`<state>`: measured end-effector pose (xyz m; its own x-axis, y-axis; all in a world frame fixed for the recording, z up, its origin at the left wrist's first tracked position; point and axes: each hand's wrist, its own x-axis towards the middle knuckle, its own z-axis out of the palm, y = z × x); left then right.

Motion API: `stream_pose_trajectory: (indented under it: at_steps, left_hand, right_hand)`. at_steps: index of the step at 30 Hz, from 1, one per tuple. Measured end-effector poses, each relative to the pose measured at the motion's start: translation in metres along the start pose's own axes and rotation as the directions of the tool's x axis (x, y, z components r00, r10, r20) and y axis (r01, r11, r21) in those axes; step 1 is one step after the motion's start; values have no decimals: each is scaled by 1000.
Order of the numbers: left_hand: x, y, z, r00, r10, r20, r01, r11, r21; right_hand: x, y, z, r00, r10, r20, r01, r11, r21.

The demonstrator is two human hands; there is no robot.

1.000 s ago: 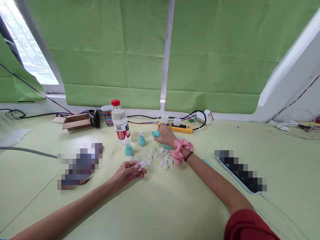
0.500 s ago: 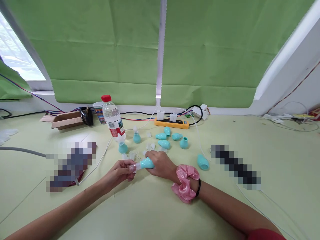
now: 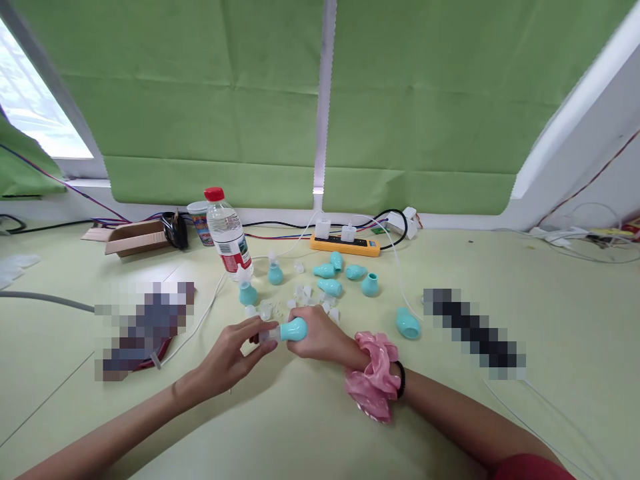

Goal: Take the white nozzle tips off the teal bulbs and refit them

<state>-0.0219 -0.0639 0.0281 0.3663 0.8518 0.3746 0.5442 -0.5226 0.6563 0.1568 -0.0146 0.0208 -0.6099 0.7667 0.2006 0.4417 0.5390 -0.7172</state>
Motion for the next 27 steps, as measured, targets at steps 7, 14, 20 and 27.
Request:
stream_pose_trajectory:
  at_steps: [7,14,20,27]
  left_hand:
    - [-1,-6,1,965,244,96,-255,958,131]
    - [-6,5,-3,939,302,163,-310,950,31]
    - [11,-13,-23,969,246,-19,-236,946,221]
    - [42,-26,5,964,187,191,-266,756,598]
  right_hand:
    - [3,-1,-5,961,121,247,-174,963,205]
    - [-8,-10,-20,830,129,542,-292,929,227]
    - [-22,-3,-17,943,163,290,-261,903,342]
    - [-32,15,-6,949,299,-105,-216,853,475]
